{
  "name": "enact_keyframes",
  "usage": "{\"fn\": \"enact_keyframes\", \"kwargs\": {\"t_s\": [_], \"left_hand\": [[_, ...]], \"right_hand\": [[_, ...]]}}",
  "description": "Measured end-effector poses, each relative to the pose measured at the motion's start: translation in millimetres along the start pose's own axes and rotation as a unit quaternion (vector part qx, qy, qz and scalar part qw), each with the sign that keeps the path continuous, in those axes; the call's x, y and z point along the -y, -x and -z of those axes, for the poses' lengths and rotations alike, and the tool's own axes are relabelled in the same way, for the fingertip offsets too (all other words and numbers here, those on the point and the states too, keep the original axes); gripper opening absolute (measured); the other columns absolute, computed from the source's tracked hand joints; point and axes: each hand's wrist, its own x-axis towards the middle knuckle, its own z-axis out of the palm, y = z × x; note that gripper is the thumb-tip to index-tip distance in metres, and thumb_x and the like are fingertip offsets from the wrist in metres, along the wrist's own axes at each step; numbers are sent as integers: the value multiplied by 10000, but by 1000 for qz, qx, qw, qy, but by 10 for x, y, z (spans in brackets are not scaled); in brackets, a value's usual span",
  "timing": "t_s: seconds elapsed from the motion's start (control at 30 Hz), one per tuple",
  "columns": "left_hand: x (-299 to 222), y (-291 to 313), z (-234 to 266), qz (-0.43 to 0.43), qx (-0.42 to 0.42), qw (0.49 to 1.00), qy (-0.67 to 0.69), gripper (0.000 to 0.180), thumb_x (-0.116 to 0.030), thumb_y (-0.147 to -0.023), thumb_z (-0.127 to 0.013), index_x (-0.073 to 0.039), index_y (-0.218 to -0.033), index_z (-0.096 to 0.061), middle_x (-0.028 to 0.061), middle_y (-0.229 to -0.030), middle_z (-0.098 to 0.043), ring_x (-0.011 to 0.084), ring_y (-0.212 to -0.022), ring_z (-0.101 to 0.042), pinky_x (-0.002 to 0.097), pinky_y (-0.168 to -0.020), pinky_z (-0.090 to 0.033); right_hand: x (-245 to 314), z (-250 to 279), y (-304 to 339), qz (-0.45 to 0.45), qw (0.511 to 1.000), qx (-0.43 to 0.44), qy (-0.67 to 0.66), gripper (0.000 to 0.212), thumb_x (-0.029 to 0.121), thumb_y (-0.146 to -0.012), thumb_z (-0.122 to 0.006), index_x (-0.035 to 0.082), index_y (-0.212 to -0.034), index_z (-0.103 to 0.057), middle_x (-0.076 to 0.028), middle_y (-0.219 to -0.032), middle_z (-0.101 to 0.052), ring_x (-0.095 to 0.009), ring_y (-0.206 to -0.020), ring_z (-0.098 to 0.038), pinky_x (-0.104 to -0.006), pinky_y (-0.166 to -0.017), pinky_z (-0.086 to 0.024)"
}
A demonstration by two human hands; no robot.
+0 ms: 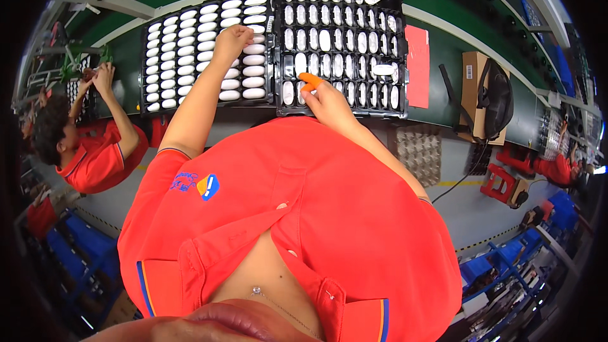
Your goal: Assembling and packaging small white and orange electronic components into trays.
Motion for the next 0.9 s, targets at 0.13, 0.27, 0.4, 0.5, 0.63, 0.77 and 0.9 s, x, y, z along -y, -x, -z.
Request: {"fn": "enact_keyframes", "kwargs": {"t_s": [0.13, 0.27, 0.4, 0.5, 0.63, 0.77, 0.9], "left_hand": [[59, -95, -11, 5, -2, 996, -92, 249, -193, -844, -633, 26, -957, -662, 126, -763, -698, 178, -677, -677, 289, -643, -520], [-77, -100, -53, 27, 10, 996, -82, 348, -170, -847, -618, 32, -1129, -600, 169, -829, -694, 189, -692, -689, 307, -664, -530], [-79, -3, -76, -13, -11, 995, -95, 301, -121, -825, -603, 8, -1097, -603, 163, -879, -685, 243, -749, -676, 331, -700, -522], [38, 91, -112, -84, -51, 986, -138, 252, -87, -803, -590, -14, -1043, -610, 162, -916, -662, 291, -833, -645, 370, -743, -507], [37, 192, -117, -182, -67, 947, -256, 232, -53, -785, -586, -28, -1014, -610, 171, -984, -628, 332, -935, -594, 419, -815, -476], [33, 341, -129, -216, -58, 951, -212, 267, -44, -800, -591, -15, -1065, -601, 182, -1014, -618, 351, -966, -581, 404, -855, -459], [33, 587, -266, -194, -25, 972, -133, 263, -57, -831, -587, -12, -1090, -600, 171, -1050, -611, 311, -997, -579, 375, -873, -451]], "right_hand": [[6, 61, -1, -2, 1000, 12, 29, 372, 151, -922, -547, 69, -1284, -520, -31, -898, -621, -104, -668, -556, -251, -652, -464], [-13, 93, 4, -4, 1000, 7, 6, 361, 139, -917, -555, 81, -1273, -535, -36, -898, -620, -105, -674, -550, -251, -657, -461], [-40, 129, -2, -16, 1000, 6, -12, 348, 137, -913, -564, 84, -1257, -552, -41, -881, -613, -109, -665, -542, -253, -654, -460], [-48, 167, 4, -20, 1000, 11, 11, 336, 138, -914, -563, 80, -1245, -561, -51, -882, -614, -123, -659, -545, -257, -656, -462], [-234, 200, 47, -7, 999, -15, 49, 318, 136, -917, -557, 71, -1227, -573, -75, -896, -635, -141, -688, -577, -265, -654, -467], [-319, 373, 154, -23, 995, -87, 30, 281, 130, -923, -541, 57, -1189, -596, -83, -864, -669, -135, -688, -594, -268, -641, -470], [-473, 702, 273, -103, 967, -229, -31, 244, 133, -929, -532, 53, -1137, -631, -46, -812, -675, -70, -633, -548, -223, -607, -449]]}}
